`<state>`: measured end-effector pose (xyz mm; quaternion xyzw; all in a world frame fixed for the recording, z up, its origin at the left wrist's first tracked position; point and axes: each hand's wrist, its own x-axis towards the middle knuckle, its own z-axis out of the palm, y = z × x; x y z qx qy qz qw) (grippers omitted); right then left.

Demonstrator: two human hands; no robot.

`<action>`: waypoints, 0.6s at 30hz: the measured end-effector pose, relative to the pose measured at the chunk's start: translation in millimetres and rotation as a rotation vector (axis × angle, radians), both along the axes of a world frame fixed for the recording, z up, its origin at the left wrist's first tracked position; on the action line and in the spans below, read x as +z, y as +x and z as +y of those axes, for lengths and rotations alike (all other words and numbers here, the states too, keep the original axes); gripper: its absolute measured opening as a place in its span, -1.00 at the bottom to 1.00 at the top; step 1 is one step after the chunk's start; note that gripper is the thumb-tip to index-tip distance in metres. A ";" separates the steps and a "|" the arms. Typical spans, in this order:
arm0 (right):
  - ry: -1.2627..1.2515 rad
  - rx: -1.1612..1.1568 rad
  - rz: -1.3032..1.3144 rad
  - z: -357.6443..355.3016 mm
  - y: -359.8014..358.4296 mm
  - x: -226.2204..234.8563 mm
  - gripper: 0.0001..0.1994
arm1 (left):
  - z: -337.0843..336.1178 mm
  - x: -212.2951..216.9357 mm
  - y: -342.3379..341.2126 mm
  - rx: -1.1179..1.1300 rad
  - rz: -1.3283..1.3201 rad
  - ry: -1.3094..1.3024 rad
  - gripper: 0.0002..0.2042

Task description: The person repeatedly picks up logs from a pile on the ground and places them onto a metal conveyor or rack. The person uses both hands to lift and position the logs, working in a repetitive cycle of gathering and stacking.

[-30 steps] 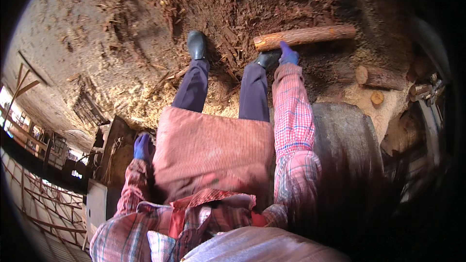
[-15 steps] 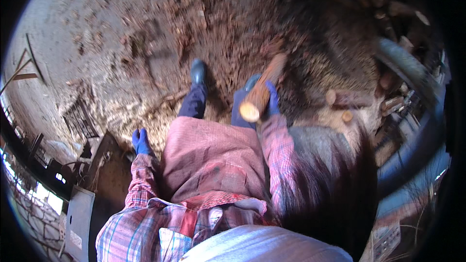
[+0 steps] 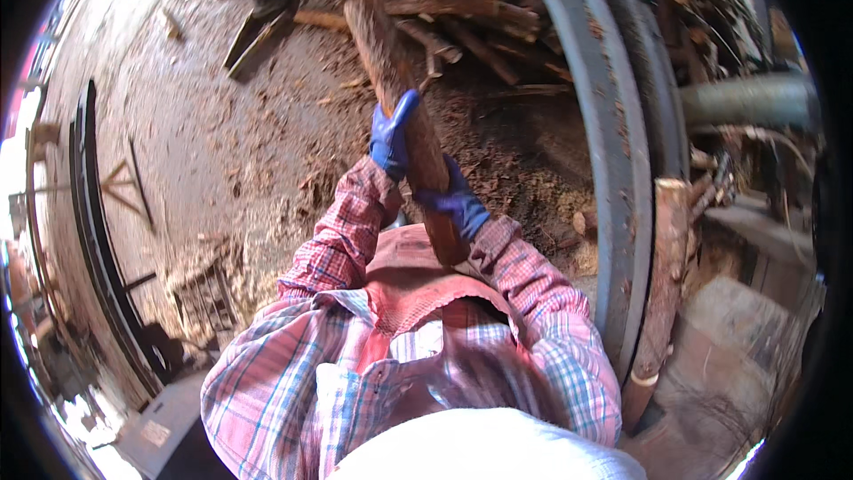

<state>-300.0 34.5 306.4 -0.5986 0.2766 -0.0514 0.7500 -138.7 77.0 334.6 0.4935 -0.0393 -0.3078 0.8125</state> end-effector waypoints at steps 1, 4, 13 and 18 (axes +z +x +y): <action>0.273 -0.124 -0.089 -14.2 1.0 35.7 -0.04 | -19.6 31.5 -2.0 -0.054 -0.090 -0.045 -0.54; -0.184 -0.122 -0.570 -105.3 -10.5 77.6 -0.21 | -90.0 144.8 -26.0 -0.338 -0.325 -0.272 -0.45; -1.114 -0.339 0.070 -395.6 -146.7 171.6 -0.09 | -130.8 102.0 -101.8 -0.479 -0.307 0.094 -0.39; -1.268 -0.214 0.743 -424.6 -213.8 85.0 0.04 | -56.8 -25.8 -101.4 -0.703 -0.458 0.736 -0.18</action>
